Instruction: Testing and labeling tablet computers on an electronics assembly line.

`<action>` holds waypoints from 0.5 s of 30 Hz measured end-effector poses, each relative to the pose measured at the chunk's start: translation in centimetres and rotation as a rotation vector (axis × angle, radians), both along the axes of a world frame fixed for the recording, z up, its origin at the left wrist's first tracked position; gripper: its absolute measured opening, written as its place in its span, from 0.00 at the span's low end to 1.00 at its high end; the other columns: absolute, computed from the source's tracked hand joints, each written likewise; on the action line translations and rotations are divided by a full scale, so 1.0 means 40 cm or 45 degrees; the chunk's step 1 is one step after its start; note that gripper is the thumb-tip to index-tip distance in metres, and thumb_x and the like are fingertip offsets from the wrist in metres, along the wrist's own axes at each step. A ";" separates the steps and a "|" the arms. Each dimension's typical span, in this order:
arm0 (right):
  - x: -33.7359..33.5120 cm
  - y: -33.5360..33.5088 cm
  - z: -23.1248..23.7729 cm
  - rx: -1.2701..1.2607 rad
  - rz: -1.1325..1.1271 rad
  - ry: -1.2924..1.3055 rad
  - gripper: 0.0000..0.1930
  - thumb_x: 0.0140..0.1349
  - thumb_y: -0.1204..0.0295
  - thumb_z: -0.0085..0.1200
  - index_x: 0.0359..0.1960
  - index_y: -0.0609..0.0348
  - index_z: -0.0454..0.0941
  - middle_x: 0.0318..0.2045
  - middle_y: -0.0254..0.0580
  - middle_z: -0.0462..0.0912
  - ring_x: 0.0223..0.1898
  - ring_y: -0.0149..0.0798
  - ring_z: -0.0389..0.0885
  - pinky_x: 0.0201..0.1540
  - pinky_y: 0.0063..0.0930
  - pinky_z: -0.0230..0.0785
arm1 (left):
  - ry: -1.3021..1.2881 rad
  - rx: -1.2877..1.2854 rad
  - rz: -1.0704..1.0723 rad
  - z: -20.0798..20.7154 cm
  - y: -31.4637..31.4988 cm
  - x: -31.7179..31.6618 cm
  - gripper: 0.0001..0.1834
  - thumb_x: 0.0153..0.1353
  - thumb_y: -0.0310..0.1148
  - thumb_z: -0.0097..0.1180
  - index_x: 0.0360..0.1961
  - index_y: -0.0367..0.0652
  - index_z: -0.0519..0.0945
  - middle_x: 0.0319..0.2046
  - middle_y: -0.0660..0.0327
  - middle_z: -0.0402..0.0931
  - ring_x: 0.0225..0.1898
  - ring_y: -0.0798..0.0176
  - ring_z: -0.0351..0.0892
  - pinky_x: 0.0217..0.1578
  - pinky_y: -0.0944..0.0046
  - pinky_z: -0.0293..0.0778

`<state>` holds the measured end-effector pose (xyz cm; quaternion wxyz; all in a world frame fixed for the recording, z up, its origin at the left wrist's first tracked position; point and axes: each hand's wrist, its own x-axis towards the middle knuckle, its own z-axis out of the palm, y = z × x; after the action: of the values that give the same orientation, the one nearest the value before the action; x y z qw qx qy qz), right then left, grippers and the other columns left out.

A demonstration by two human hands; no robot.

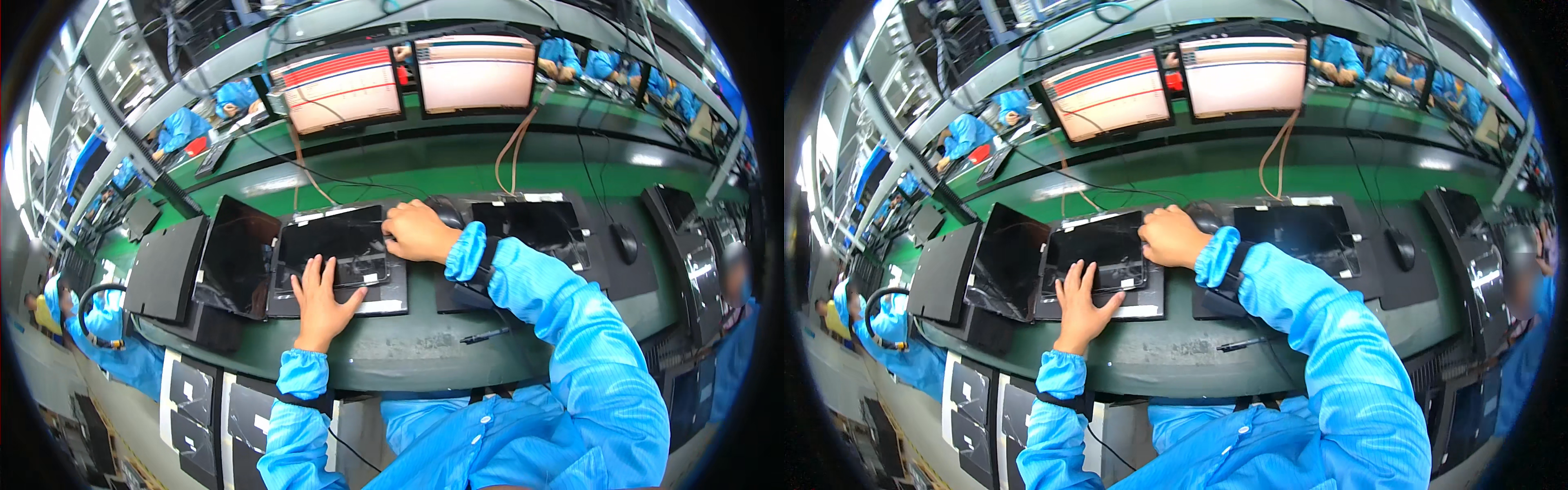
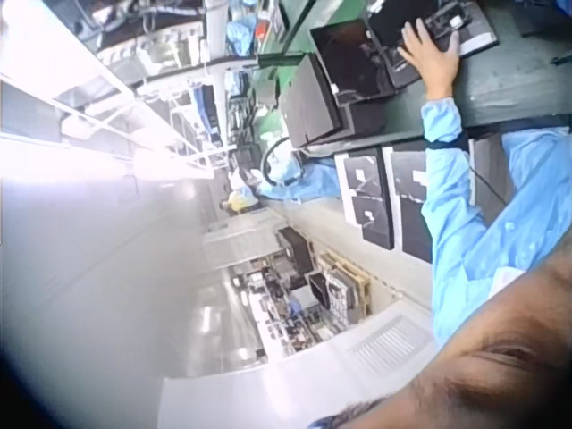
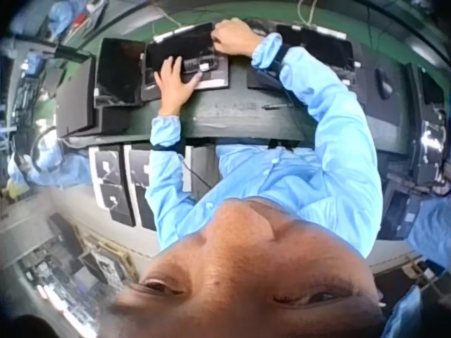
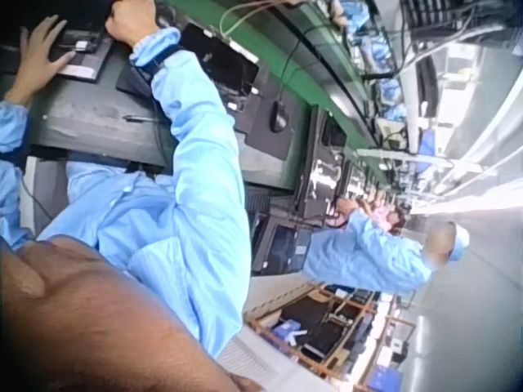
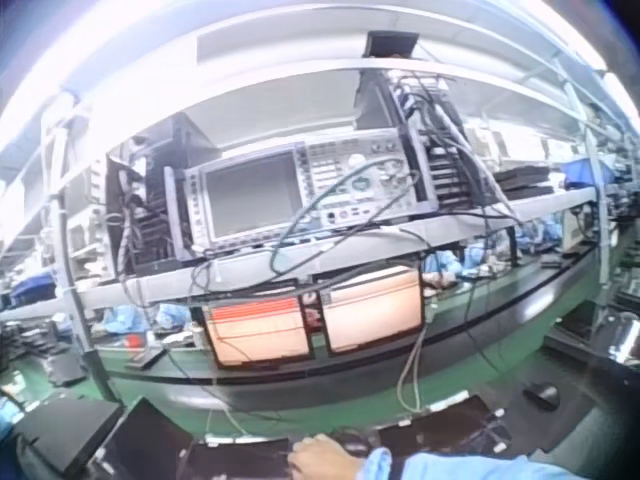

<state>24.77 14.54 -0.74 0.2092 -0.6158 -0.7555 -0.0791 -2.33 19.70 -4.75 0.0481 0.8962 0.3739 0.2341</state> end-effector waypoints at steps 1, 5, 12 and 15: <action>0.000 0.009 -0.011 -0.036 -0.025 -0.037 0.11 0.53 0.63 0.62 0.31 0.56 0.89 0.36 0.45 0.86 0.46 0.49 0.83 0.50 0.47 0.70 | 0.035 -0.008 0.010 -0.001 0.002 0.000 0.47 0.57 0.56 0.70 0.71 0.40 0.69 0.74 0.45 0.59 0.78 0.43 0.52 0.75 0.32 0.40; 0.015 0.006 -0.038 -0.088 -0.069 0.005 0.11 0.53 0.63 0.62 0.32 0.56 0.89 0.37 0.45 0.87 0.47 0.49 0.83 0.51 0.46 0.71 | 0.062 -0.005 -0.050 -0.009 0.005 0.014 0.45 0.59 0.56 0.67 0.71 0.39 0.70 0.75 0.43 0.59 0.78 0.43 0.52 0.75 0.31 0.36; -0.011 -0.004 -0.069 0.054 -0.082 -0.043 0.11 0.56 0.65 0.62 0.36 0.57 0.88 0.39 0.44 0.85 0.47 0.49 0.81 0.50 0.47 0.70 | 0.039 0.178 -0.035 -0.033 -0.001 0.015 0.43 0.58 0.53 0.66 0.70 0.40 0.71 0.73 0.45 0.62 0.76 0.44 0.56 0.74 0.31 0.40; -0.008 -0.002 -0.095 0.100 -0.123 -0.036 0.11 0.56 0.65 0.62 0.37 0.57 0.87 0.40 0.44 0.84 0.48 0.48 0.80 0.50 0.47 0.70 | 0.056 0.185 -0.014 -0.032 -0.003 0.024 0.43 0.57 0.52 0.66 0.70 0.40 0.70 0.73 0.45 0.62 0.76 0.44 0.56 0.74 0.30 0.41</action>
<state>24.46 14.44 -4.55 0.2184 -0.6416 -0.7242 -0.1273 -1.37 19.58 -6.05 -0.0240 0.9043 0.3518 0.2404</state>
